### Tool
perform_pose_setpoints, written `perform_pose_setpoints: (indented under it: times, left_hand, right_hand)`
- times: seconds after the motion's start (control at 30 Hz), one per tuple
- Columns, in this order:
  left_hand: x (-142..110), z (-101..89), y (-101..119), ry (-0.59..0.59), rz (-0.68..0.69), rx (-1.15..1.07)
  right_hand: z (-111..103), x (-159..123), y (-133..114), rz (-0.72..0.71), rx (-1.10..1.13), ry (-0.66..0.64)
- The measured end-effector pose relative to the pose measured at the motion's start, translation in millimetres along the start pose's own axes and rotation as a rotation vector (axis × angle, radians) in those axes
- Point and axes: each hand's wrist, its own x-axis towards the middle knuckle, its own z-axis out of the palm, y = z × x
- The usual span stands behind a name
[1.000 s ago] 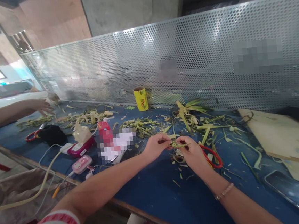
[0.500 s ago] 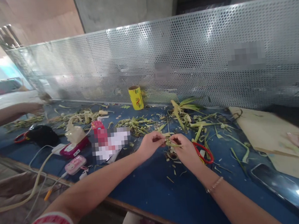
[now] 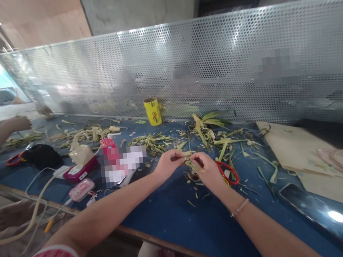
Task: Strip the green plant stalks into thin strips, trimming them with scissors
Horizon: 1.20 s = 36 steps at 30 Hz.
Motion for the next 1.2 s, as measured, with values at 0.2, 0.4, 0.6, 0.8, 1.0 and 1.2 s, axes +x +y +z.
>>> perform_pose_setpoints:
  times: [0.2, 0.4, 0.6, 0.8, 1.0, 1.2]
  left_hand:
    - [1, -2.3, 4, 0.015, 0.079, 0.088]
    - [1, -2.6, 5, -0.010, 0.099, 0.079]
    - [2, -2.1, 4, -0.001, 0.095, 0.035]
    - [1, -0.6, 7, -0.009, 0.083, -0.025]
    - [1, -0.6, 5, -0.044, 0.115, -0.097]
    - [0, -0.3, 8, -0.030, 0.103, -0.072]
  right_hand:
    - [0, 0, -9, 0.011, 0.023, 0.000]
    - [1, 0, -11, 0.000, 0.076, 0.014]
    - [0, -2, -12, -0.046, 0.142, 0.027]
    - [0, -1, -14, -0.038, 0.142, 0.043]
    - [-1, -1, -16, -0.016, 0.099, 0.089]
    - [-4, 0, -12, -0.031, 0.080, 0.100]
